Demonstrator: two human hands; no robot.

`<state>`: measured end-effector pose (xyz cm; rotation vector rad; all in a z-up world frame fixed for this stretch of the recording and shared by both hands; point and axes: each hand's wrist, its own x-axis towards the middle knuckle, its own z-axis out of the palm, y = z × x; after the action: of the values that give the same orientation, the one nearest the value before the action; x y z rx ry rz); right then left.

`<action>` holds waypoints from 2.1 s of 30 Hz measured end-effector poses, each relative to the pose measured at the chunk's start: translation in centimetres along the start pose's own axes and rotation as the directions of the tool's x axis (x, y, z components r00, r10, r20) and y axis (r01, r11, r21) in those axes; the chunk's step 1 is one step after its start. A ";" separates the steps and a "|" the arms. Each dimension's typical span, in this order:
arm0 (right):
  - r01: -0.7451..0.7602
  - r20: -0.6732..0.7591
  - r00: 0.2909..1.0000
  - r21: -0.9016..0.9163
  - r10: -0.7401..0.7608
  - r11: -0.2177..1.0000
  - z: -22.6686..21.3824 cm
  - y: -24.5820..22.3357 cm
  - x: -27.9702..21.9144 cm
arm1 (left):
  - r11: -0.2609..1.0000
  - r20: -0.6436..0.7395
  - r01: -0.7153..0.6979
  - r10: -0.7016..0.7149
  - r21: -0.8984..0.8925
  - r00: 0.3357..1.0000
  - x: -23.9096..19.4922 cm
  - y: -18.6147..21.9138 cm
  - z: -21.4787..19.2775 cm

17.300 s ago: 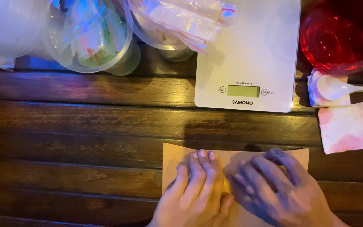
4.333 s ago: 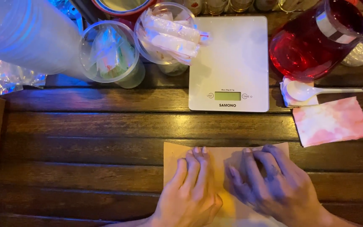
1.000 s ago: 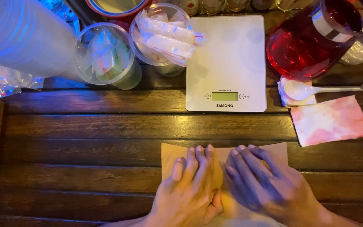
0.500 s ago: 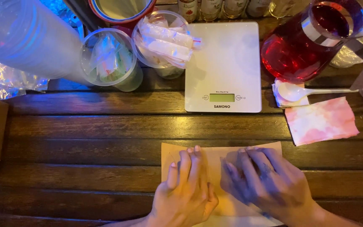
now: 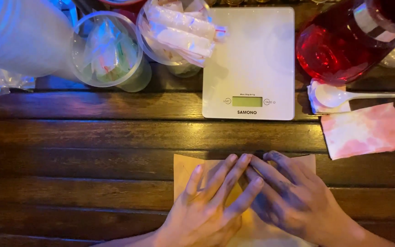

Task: Folding and assembling cardboard boxes from flat templates on a wooden table.

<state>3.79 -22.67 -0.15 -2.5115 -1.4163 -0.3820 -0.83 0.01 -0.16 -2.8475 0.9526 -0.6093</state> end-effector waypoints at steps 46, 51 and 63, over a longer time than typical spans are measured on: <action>-0.203 -0.228 0.961 -0.190 0.158 0.961 -2.7 -2.5 0.8 | 0.998 -0.094 -0.015 0.009 -0.068 0.996 -0.4 -2.2 -2.0; -0.241 -0.218 0.948 -0.023 0.230 0.970 -3.4 -1.8 -2.0 | 0.930 -0.268 0.103 -0.206 -0.352 0.941 -1.5 -3.9 -5.7; -0.077 0.142 0.989 0.196 0.049 0.978 -5.3 -2.0 -4.7 | 0.908 0.219 0.095 -0.003 -0.408 0.976 -5.0 -1.7 -5.6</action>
<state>-0.86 -27.19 3.38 -2.4488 -1.3434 -0.0523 -5.70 4.61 3.58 -3.2260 1.0868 -0.0961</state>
